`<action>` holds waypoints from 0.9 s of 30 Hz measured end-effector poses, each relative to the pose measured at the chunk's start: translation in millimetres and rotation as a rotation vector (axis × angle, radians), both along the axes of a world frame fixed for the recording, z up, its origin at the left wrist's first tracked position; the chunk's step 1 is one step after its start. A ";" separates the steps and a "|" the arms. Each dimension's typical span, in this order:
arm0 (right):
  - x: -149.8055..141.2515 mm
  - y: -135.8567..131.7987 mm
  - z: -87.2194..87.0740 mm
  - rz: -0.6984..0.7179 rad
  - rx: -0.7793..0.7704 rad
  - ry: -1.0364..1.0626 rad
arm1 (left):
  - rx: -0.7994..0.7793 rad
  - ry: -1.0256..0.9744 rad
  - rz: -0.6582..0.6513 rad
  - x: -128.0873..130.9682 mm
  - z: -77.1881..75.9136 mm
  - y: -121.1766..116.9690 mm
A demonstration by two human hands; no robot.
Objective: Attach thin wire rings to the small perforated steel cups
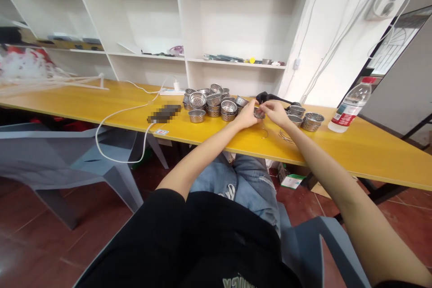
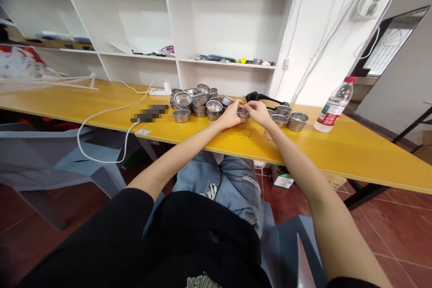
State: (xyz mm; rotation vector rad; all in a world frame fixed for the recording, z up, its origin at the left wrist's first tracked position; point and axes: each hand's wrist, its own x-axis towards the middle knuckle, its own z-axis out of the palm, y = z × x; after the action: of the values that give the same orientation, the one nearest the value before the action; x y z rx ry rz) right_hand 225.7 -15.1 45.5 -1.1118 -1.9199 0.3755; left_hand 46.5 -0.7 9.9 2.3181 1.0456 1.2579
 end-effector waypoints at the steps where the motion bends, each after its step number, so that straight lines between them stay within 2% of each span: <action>1: 1.8 1.9 0.2 0.014 -0.020 0.053 | -0.001 0.000 0.002 -0.1 0.1 0.1; 13: 12.8 7.7 7.7 0.003 -0.180 0.403 | -0.036 0.000 0.022 -3.0 3.3 -5.2; 27: 12.2 -1.8 10.2 0.046 -0.233 0.356 | -0.028 -0.002 0.029 -3.8 4.4 -7.3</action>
State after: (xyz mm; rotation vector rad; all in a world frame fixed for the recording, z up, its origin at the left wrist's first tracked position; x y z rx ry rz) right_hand 237.9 -16.9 55.7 -1.0663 -1.6157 0.7847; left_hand 42.6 -8.1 14.4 2.2882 1.0926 1.2481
